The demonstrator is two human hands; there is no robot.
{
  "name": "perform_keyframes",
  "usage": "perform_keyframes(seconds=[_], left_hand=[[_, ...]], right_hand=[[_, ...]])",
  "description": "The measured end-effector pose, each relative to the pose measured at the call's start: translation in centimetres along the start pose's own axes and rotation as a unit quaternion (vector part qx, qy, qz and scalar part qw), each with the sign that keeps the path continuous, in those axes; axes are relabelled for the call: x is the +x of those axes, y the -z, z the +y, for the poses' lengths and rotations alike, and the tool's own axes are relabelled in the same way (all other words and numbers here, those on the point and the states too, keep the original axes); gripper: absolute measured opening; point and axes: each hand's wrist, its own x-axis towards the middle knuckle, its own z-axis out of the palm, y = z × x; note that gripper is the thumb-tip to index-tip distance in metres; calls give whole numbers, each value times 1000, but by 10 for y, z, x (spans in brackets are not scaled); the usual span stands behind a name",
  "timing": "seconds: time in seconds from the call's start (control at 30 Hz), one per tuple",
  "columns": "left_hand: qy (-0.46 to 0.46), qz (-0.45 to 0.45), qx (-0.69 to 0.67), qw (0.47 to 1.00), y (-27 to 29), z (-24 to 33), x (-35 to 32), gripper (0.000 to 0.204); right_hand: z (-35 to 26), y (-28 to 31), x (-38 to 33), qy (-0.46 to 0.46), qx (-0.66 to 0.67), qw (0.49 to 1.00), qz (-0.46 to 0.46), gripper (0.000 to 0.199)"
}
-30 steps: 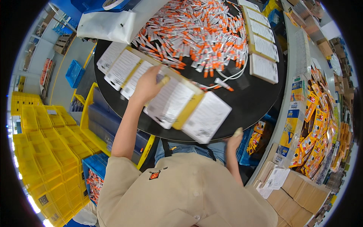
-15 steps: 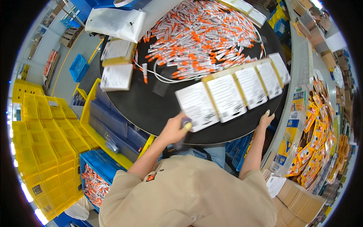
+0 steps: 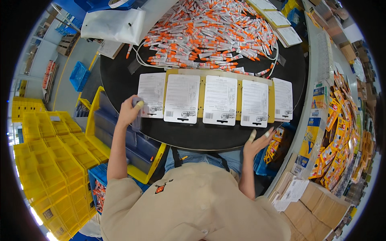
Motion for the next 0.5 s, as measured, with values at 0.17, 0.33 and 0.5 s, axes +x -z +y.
perform_keyframes(seconds=[0.17, 0.33, 0.5], left_hand=[[24, 130, -233, 964, 13, 0, 2, 29], [-75, 125, -326, 934, 14, 51, -21, 23], [-103, 83, -331, 934, 11, 126, -49, 31]], right_hand=[[-49, 33, 67, 237, -73, 932, -265, 41], [-93, 2, 43, 457, -42, 832, -313, 44], [-145, -23, 26, 348, 300, 856, -237, 35]])
